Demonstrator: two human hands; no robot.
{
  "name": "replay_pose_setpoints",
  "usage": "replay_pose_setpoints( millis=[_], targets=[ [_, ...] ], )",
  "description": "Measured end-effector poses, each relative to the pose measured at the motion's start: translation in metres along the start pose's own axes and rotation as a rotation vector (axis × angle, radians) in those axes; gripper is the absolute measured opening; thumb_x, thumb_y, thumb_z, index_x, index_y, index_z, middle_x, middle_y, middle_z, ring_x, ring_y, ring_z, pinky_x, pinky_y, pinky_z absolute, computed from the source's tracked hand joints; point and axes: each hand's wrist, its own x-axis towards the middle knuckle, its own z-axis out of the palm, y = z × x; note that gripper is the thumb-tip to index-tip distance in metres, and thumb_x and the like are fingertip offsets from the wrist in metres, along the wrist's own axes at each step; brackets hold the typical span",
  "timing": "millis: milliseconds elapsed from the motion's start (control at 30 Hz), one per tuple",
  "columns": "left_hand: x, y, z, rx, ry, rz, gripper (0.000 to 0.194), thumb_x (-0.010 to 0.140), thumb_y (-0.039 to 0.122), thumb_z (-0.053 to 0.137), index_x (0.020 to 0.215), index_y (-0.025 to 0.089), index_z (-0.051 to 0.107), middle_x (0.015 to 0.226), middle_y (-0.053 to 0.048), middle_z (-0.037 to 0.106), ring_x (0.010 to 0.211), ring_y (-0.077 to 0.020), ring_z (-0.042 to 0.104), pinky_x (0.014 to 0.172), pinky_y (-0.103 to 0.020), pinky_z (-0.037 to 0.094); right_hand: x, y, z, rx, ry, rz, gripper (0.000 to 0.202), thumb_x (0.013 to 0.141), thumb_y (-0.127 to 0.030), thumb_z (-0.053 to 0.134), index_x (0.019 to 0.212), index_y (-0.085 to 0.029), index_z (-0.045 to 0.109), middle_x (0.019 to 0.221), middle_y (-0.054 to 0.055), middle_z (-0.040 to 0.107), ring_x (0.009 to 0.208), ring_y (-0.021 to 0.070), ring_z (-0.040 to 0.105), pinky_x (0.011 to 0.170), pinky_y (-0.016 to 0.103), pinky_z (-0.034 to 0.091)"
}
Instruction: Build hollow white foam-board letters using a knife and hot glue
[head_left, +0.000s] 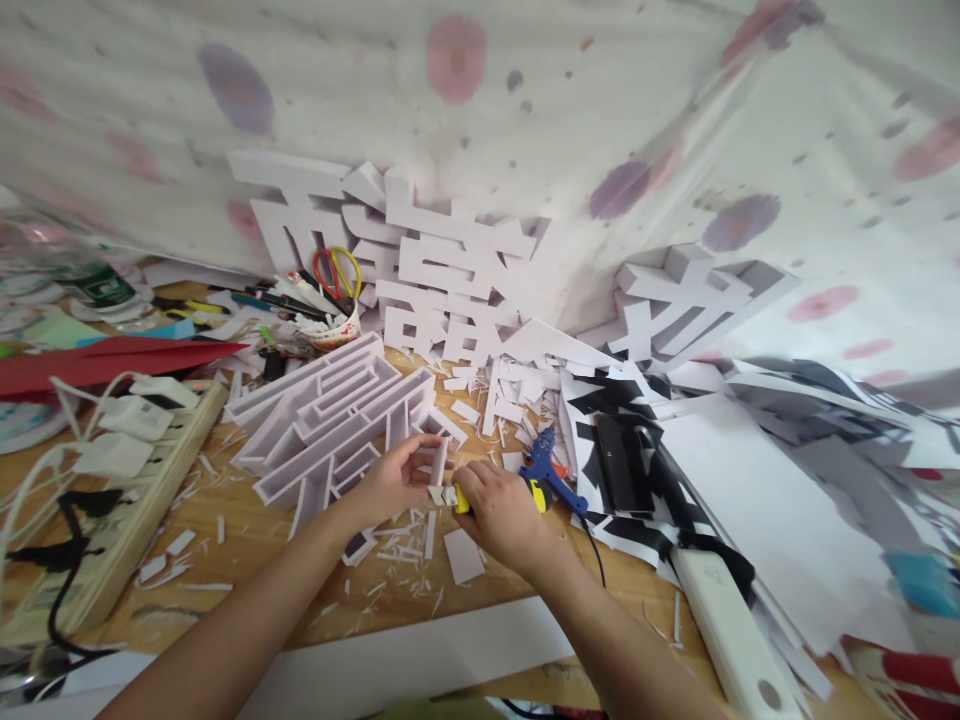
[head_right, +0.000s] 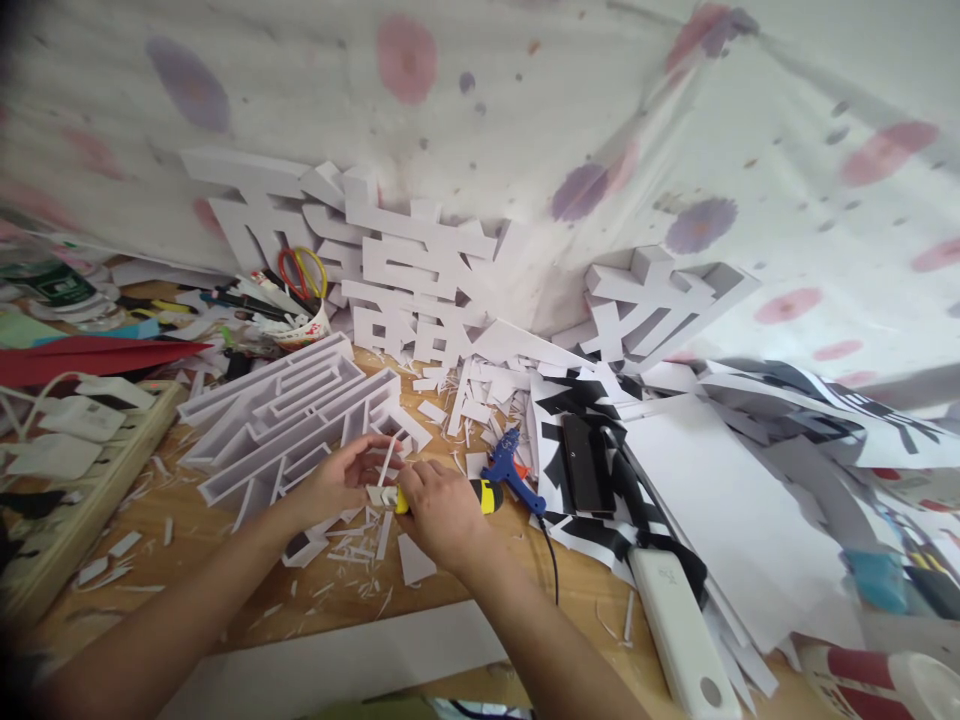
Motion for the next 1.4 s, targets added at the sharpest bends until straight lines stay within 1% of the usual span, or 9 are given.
replay_pose_setpoints(
  millis=[133,333,533,667,833,967,1167,1300,1400],
  targets=[
    [0.001,-0.002,-0.001,-0.005,0.006,0.021,0.063,0.046,0.025,0.083,0.101,0.018,0.052,0.097,-0.008,0.064,0.084,-0.0209,0.063,0.081,-0.038,0.047,0.0,0.0,0.001,-0.011,0.01,0.005,0.008,0.08,-0.019,0.054,0.088,-0.017,0.054,0.081,0.006,0.06,0.08,0.0193,0.055,0.065,0.027,0.039],
    [0.001,-0.003,0.0,-0.008,0.017,0.041,0.059,0.046,0.022,0.082,0.098,0.019,0.054,0.096,-0.007,0.066,0.084,-0.0204,0.064,0.081,-0.037,0.048,0.0,0.0,0.002,-0.019,0.028,0.009,0.008,0.08,-0.018,0.053,0.088,-0.016,0.055,0.081,0.006,0.06,0.079,0.0192,0.055,0.064,0.027,0.039],
    [0.001,-0.001,0.0,-0.03,0.036,0.014,0.059,0.045,0.02,0.083,0.098,0.019,0.058,0.096,-0.007,0.067,0.084,-0.0206,0.064,0.081,-0.037,0.049,0.001,-0.001,0.0,-0.028,-0.013,0.027,0.011,0.08,-0.019,0.054,0.09,-0.016,0.057,0.081,0.006,0.061,0.079,0.0194,0.055,0.064,0.027,0.038],
    [0.001,-0.001,0.0,-0.074,0.062,0.009,0.059,0.043,0.016,0.082,0.098,0.018,0.059,0.098,-0.008,0.067,0.091,-0.0232,0.064,0.081,-0.037,0.049,0.003,-0.001,-0.001,-0.04,-0.046,0.043,0.012,0.079,-0.019,0.055,0.091,-0.016,0.057,0.081,0.006,0.062,0.08,0.0197,0.056,0.064,0.027,0.039],
    [0.001,0.002,0.003,-0.08,0.097,0.01,0.06,0.039,0.015,0.083,0.095,0.016,0.061,0.095,-0.008,0.068,0.089,-0.0249,0.064,0.079,-0.037,0.05,0.005,-0.001,0.0,-0.05,-0.059,0.053,0.013,0.08,-0.018,0.054,0.093,-0.016,0.056,0.084,0.008,0.063,0.082,0.0208,0.057,0.066,0.028,0.04],
    [0.0,0.003,0.003,-0.071,0.106,-0.007,0.061,0.038,0.015,0.082,0.096,0.016,0.061,0.094,-0.007,0.068,0.09,-0.0253,0.064,0.082,-0.04,0.049,0.006,-0.001,0.003,-0.046,-0.059,0.063,0.014,0.08,-0.017,0.053,0.094,-0.016,0.056,0.085,0.009,0.063,0.082,0.0212,0.057,0.067,0.029,0.041],
    [0.0,-0.001,0.003,-0.006,0.083,0.062,0.057,0.045,0.019,0.08,0.098,0.018,0.061,0.098,-0.008,0.065,0.097,-0.0256,0.061,0.085,-0.041,0.048,0.008,0.002,0.005,-0.028,-0.057,0.086,0.017,0.08,-0.018,0.053,0.096,-0.017,0.056,0.087,0.008,0.064,0.084,0.0214,0.058,0.068,0.028,0.041],
    [-0.002,-0.003,0.006,0.079,0.07,0.072,0.051,0.052,0.02,0.079,0.099,0.018,0.06,0.097,-0.007,0.064,0.089,-0.0213,0.061,0.083,-0.04,0.048,0.01,0.013,0.004,-0.032,-0.039,0.189,0.016,0.081,-0.02,0.053,0.096,-0.018,0.056,0.092,0.008,0.064,0.086,0.0209,0.058,0.066,0.027,0.04],
    [-0.002,-0.002,0.008,0.056,0.055,0.057,0.051,0.053,0.02,0.078,0.1,0.017,0.06,0.096,-0.007,0.063,0.087,-0.0205,0.061,0.085,-0.041,0.047,0.009,0.018,0.003,-0.029,-0.043,0.212,0.014,0.08,-0.019,0.053,0.093,-0.018,0.056,0.092,0.008,0.064,0.085,0.0204,0.058,0.064,0.026,0.039]
  ],
)
